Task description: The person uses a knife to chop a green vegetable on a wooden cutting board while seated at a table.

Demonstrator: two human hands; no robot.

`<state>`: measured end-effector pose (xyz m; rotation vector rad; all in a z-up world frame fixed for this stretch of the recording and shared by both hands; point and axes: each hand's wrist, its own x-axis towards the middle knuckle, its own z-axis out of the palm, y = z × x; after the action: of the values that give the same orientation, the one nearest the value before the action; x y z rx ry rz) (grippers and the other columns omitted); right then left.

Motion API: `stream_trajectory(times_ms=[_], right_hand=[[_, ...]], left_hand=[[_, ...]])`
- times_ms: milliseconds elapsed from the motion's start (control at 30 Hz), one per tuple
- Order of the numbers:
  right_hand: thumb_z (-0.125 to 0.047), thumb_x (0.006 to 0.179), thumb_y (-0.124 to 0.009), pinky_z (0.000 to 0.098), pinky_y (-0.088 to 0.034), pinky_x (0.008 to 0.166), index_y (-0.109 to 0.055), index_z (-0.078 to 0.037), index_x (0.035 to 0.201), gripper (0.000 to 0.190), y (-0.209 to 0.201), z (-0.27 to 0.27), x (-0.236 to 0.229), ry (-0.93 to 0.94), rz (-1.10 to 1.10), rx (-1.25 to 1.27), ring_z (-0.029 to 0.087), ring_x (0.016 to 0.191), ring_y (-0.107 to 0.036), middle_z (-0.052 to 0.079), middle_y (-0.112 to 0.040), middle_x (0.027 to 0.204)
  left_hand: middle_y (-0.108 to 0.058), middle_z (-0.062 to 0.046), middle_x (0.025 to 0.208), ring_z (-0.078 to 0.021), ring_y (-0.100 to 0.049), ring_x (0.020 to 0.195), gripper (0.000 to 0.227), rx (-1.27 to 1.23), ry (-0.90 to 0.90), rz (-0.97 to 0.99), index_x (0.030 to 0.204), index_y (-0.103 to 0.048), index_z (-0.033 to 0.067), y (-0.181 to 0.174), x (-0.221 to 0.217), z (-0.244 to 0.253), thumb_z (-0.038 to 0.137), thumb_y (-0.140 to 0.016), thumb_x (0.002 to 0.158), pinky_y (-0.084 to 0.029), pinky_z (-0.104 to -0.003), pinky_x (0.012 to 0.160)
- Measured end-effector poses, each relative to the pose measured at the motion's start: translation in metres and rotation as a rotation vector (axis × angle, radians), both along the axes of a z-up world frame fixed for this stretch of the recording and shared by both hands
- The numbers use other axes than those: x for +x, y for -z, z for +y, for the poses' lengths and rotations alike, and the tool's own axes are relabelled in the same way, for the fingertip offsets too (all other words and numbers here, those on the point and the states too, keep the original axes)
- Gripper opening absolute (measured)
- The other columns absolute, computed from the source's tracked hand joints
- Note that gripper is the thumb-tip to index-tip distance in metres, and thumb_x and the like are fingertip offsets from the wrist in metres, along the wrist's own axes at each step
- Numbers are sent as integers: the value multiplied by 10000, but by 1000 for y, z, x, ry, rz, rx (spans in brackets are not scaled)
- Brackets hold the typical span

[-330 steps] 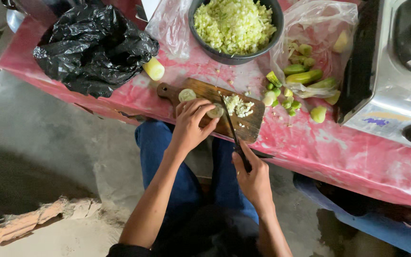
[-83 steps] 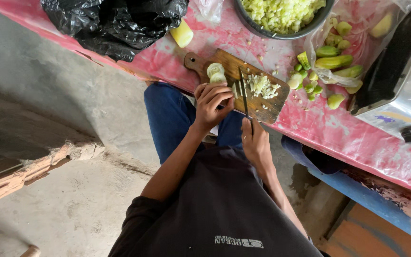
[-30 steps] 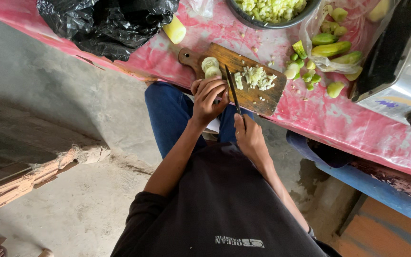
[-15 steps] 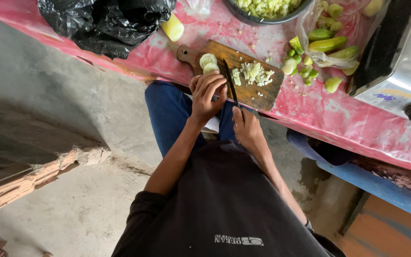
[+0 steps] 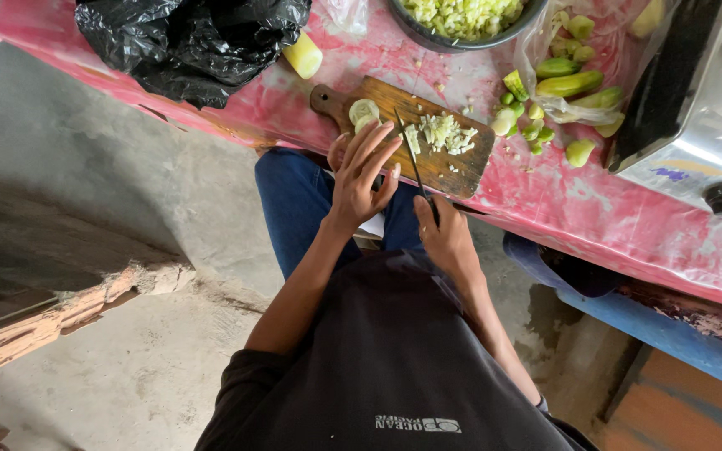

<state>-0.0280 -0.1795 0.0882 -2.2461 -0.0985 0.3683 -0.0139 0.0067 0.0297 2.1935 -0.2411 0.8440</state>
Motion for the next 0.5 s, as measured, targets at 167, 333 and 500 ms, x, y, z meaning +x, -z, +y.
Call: stream_trajectory(times_ms=[167,333,500], right_hand=[[-297,1005,-650,434,-503,607,-639,19,943,322,-10,1,-6,-4,-74,-51,378,644,-676,200,-678,715],[-313,995,-665,446,-504,593,-647,12,951,329,-16,2,-8,-1,-82,-86,393,649,-680,201,-676,704],[-318,995,-668,461,-499,608,-645,24,960,344,-16,2,-6,14,-55,-91,416,651,-671,221,-675,718]], left_hand=[[-416,-116,1601,-315,-410,1498,376,29,15,44,1366,-685,151,-4,8,5,274,-690,1011,-237,-496,1233],[-379,-114,1614,-323,-358,1488,280,157,80,93,1211,-736,189,-11,18,12,370,-708,1000,-240,-512,1172],[-398,-119,1605,-313,-322,1490,259,277,62,116,1162,-750,200,-20,27,9,409,-712,1013,-202,-529,1166]])
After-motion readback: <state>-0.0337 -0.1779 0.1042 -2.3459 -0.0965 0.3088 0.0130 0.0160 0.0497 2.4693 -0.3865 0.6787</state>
